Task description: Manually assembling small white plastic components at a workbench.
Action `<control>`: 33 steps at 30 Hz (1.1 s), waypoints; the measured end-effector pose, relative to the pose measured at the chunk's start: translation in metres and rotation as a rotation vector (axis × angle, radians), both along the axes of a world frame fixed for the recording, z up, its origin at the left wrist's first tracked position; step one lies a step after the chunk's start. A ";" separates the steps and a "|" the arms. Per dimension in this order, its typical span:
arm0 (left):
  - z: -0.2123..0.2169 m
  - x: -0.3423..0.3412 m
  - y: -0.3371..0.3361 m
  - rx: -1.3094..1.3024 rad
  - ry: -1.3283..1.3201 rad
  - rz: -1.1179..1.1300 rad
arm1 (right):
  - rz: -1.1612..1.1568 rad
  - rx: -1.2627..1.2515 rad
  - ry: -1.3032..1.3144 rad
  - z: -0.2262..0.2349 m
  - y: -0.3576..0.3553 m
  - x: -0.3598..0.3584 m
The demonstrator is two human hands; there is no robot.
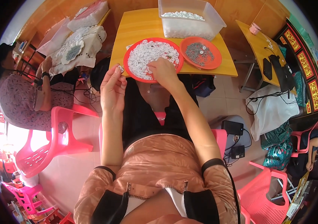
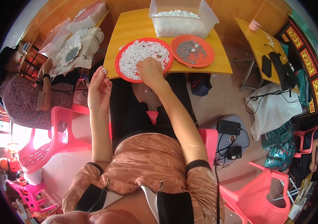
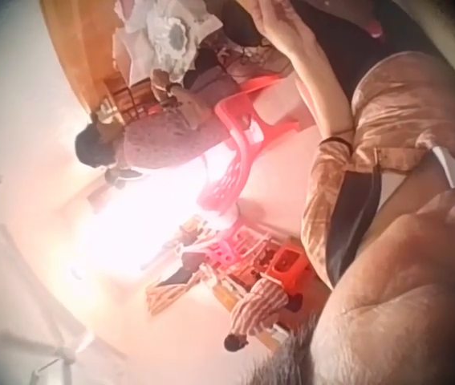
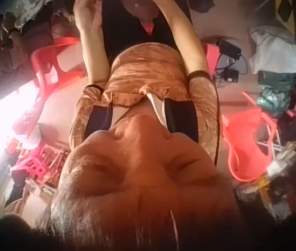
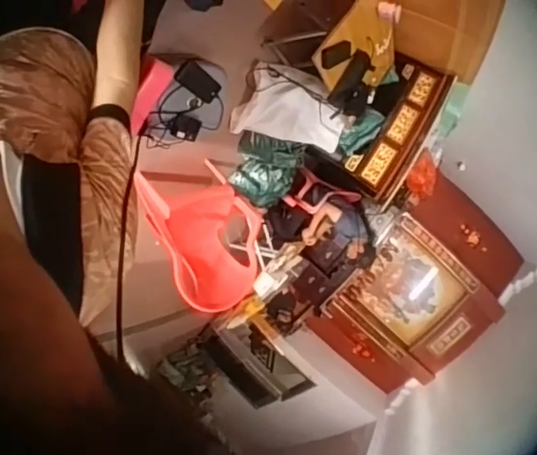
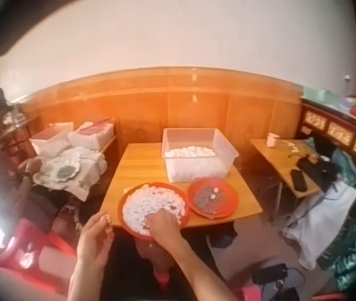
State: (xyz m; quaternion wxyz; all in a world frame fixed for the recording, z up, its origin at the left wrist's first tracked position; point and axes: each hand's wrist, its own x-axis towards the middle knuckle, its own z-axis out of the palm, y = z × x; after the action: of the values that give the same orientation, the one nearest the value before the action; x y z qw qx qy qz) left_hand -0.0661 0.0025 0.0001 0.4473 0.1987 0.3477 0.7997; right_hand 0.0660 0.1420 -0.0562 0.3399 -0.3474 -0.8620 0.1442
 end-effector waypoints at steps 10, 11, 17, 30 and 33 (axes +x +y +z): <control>-0.001 0.003 0.001 0.024 -0.010 -0.013 | 0.032 -0.009 -0.005 -0.019 0.024 0.016; 0.000 0.003 0.001 0.004 -0.004 -0.019 | 0.034 -0.008 -0.006 -0.018 0.025 0.016; -0.003 0.006 0.001 -0.012 -0.001 -0.044 | 0.007 0.001 -0.106 -0.012 0.017 0.004; -0.010 0.010 0.006 -0.021 -0.052 -0.081 | 0.184 -0.011 -0.306 -0.011 0.034 -0.009; -0.015 0.008 0.007 -0.028 -0.057 -0.087 | 0.184 -0.156 -0.336 -0.008 0.036 -0.011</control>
State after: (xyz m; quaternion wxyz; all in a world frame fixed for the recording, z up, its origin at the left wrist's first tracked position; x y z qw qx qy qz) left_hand -0.0581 0.0094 -0.0145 0.4939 0.1844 0.3369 0.7801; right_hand 0.0551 0.1776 -0.0643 0.1488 -0.3116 -0.9209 0.1808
